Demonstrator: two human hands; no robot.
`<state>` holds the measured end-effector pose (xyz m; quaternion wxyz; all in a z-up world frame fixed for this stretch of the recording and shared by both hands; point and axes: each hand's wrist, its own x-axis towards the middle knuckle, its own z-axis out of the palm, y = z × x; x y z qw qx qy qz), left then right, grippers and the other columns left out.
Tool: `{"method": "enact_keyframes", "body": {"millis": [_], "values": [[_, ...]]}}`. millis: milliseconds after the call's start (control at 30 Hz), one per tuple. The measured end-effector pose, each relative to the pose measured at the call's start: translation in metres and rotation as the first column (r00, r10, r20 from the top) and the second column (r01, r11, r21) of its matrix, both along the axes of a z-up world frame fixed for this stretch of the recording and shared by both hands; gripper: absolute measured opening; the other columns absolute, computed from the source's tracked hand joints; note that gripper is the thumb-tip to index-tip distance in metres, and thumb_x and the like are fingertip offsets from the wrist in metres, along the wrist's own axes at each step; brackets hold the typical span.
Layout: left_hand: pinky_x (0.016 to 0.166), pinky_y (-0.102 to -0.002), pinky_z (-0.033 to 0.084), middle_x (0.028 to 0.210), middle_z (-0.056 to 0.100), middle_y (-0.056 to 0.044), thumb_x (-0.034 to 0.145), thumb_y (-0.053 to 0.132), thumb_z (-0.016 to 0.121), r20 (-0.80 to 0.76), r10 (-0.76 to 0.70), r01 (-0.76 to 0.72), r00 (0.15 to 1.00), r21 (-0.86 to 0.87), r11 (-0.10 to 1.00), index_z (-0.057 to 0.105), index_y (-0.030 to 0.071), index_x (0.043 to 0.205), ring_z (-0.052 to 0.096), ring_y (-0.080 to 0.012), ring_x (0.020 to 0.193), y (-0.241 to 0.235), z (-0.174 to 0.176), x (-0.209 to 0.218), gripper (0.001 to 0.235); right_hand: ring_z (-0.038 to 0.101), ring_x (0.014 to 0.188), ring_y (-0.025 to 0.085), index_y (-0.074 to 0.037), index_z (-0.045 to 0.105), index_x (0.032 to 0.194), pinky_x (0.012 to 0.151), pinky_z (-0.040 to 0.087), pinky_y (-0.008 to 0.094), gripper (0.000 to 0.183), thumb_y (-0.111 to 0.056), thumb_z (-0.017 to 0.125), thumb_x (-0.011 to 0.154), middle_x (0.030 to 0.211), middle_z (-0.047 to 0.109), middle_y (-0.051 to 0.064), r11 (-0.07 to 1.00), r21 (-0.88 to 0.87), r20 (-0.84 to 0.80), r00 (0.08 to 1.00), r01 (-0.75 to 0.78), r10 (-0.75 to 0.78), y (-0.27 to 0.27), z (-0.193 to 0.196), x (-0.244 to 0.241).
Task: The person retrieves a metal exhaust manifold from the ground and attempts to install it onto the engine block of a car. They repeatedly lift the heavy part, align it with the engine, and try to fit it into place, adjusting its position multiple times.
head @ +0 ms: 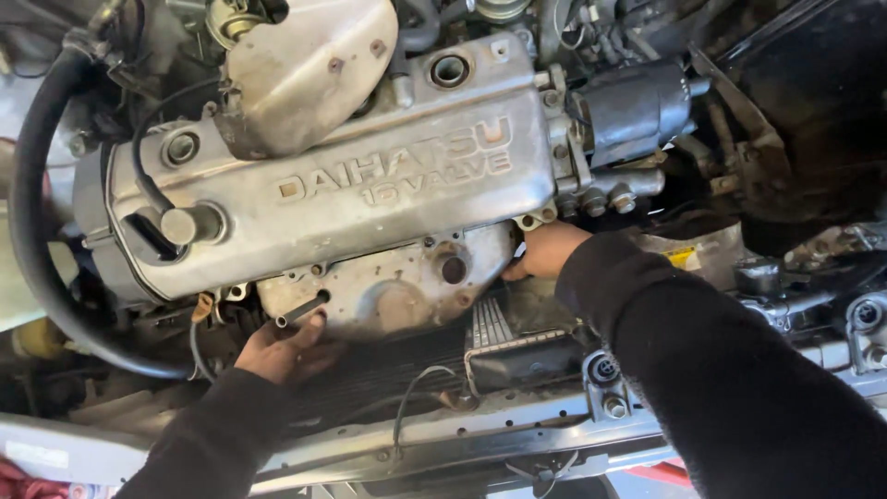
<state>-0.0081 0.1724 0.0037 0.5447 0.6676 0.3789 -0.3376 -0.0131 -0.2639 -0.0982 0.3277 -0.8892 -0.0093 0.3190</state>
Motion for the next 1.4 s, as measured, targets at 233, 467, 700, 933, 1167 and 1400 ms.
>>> {"method": "enact_keyframes", "body": {"millis": [233,467,700,933,1167,1400], "values": [[0.072,-0.040,0.061,0.089,0.077,-0.009,0.086,0.046,0.072,-0.035,-0.966,0.615,0.257,0.776,0.136,0.072,0.011,0.109,0.077,-0.0286,0.081,-0.104,0.116,-0.029,0.042,0.065,0.118,0.036,-0.010,0.062,0.133,0.101,0.052,0.043,0.076,-0.041,0.087,0.069,0.128,0.068,0.018,0.998,-0.064,-0.077,0.997,-0.014,0.009,0.013,0.000,-0.002],[0.051,-0.046,0.057,0.086,0.070,-0.018,0.079,0.045,0.074,0.153,-0.979,0.342,-0.134,0.934,0.099,0.062,0.005,0.123,0.069,-0.0367,0.063,-0.203,0.046,-0.014,0.061,0.066,0.117,0.035,-0.010,0.067,0.128,0.100,0.052,0.044,0.066,-0.039,0.086,0.072,0.125,0.069,0.017,0.996,-0.082,-0.070,0.997,0.037,-0.043,0.010,0.003,0.001],[0.048,-0.047,0.054,0.083,0.068,-0.014,0.091,0.041,0.070,0.135,-0.967,0.312,-0.216,0.948,0.062,0.061,0.013,0.127,0.066,-0.0343,0.055,-0.201,0.031,-0.006,0.046,0.066,0.117,0.035,-0.007,0.073,0.119,0.101,0.051,0.044,0.054,-0.043,0.082,0.079,0.122,0.070,0.020,0.989,-0.146,-0.043,0.999,-0.020,0.014,0.004,-0.019,-0.006],[0.049,-0.046,0.053,0.082,0.066,-0.011,0.092,0.034,0.069,0.201,-0.932,0.245,-0.301,0.961,0.129,0.064,0.011,0.119,0.065,-0.0325,0.057,-0.198,0.039,-0.007,0.035,0.066,0.108,0.039,-0.002,0.069,0.114,0.093,0.053,0.046,0.060,-0.037,0.086,0.068,0.114,0.069,0.023,0.998,-0.054,0.045,0.999,0.032,-0.030,0.004,-0.015,-0.001],[0.046,-0.045,0.052,0.082,0.068,-0.010,0.090,0.034,0.070,0.178,-0.949,0.334,-0.262,0.939,0.084,0.067,0.017,0.116,0.064,-0.0316,0.052,-0.193,0.052,-0.012,0.032,0.067,0.106,0.038,-0.003,0.071,0.111,0.093,0.053,0.047,0.055,-0.037,0.084,0.070,0.112,0.070,0.023,0.996,-0.091,0.053,0.999,0.012,-0.007,0.003,-0.013,0.011],[0.045,-0.043,0.053,0.092,0.070,-0.011,0.090,0.034,0.069,0.232,-0.937,0.253,-0.260,0.953,0.165,0.065,0.012,0.121,0.065,-0.0306,0.052,-0.192,0.035,-0.016,0.038,0.069,0.105,0.038,-0.003,0.074,0.107,0.093,0.054,0.047,0.048,-0.037,0.082,0.074,0.110,0.072,0.022,0.991,-0.135,0.025,1.000,-0.013,0.017,-0.001,-0.027,0.002]]}}
